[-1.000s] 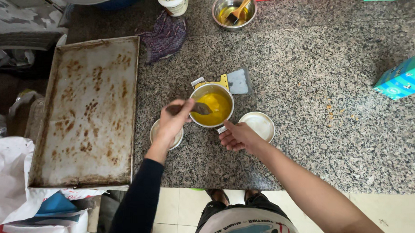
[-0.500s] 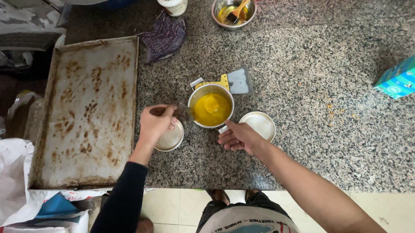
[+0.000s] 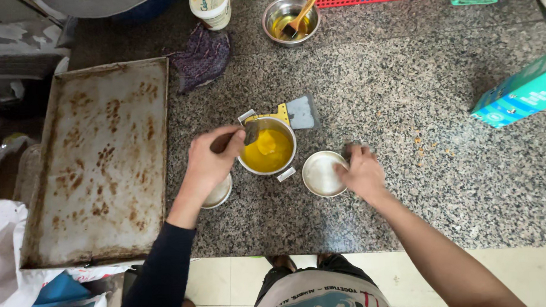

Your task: The person coats the interior of metal baking molds with a yellow liquid, likely butter or egg wash, using a brush.

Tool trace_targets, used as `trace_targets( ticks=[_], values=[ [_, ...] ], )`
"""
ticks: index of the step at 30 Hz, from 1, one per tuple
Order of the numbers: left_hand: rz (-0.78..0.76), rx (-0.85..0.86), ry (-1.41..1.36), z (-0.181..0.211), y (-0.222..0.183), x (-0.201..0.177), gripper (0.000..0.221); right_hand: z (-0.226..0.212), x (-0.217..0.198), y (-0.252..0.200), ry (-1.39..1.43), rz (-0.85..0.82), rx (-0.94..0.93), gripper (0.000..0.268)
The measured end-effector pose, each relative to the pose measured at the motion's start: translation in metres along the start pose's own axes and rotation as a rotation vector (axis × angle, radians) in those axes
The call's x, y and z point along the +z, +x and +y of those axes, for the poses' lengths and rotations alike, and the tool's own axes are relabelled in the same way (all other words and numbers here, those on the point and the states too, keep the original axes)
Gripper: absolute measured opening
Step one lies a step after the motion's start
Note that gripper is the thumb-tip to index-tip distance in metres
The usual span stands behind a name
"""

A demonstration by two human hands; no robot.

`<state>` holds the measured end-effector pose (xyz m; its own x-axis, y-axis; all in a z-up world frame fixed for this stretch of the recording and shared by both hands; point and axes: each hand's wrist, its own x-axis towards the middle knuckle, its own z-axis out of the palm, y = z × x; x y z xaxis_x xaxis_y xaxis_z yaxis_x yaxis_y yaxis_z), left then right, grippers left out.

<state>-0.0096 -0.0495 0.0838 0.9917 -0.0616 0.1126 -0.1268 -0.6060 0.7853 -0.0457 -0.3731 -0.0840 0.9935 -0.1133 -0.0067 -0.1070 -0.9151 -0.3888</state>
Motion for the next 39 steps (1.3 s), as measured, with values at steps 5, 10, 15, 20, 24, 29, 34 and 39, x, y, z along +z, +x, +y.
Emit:
trace_targets(
  ticks=[5,10,15,20,24,29,34,39],
  values=[
    [0.111,0.137,-0.131,-0.009,-0.015,0.02,0.024,0.008,0.004,0.0,0.015,-0.286,0.19,0.032],
    [0.158,0.166,-0.048,-0.035,-0.034,0.05,0.026,0.011,0.006,0.009,0.474,-0.31,0.318,0.032],
    [0.153,0.285,0.062,-0.05,-0.033,0.056,0.021,-0.005,-0.026,0.025,1.197,-0.282,0.607,0.047],
    [0.12,0.055,-0.249,-0.008,-0.033,0.033,0.019,-0.054,-0.105,0.021,1.885,-0.392,0.627,0.066],
    [0.04,0.327,-0.299,0.047,-0.041,0.019,0.027,-0.092,-0.129,0.019,2.06,-0.536,0.472,0.082],
    [-0.058,0.631,0.128,0.08,-0.052,0.024,0.032,-0.11,-0.099,0.028,2.048,-0.679,0.48,0.072],
    [-0.104,0.67,0.088,0.068,-0.065,0.013,0.027,-0.116,-0.077,0.038,2.055,-0.858,0.359,0.064],
    [0.073,0.29,0.216,0.063,-0.062,-0.022,0.023,-0.141,-0.079,0.035,1.984,-0.895,0.381,0.067]
  ],
)
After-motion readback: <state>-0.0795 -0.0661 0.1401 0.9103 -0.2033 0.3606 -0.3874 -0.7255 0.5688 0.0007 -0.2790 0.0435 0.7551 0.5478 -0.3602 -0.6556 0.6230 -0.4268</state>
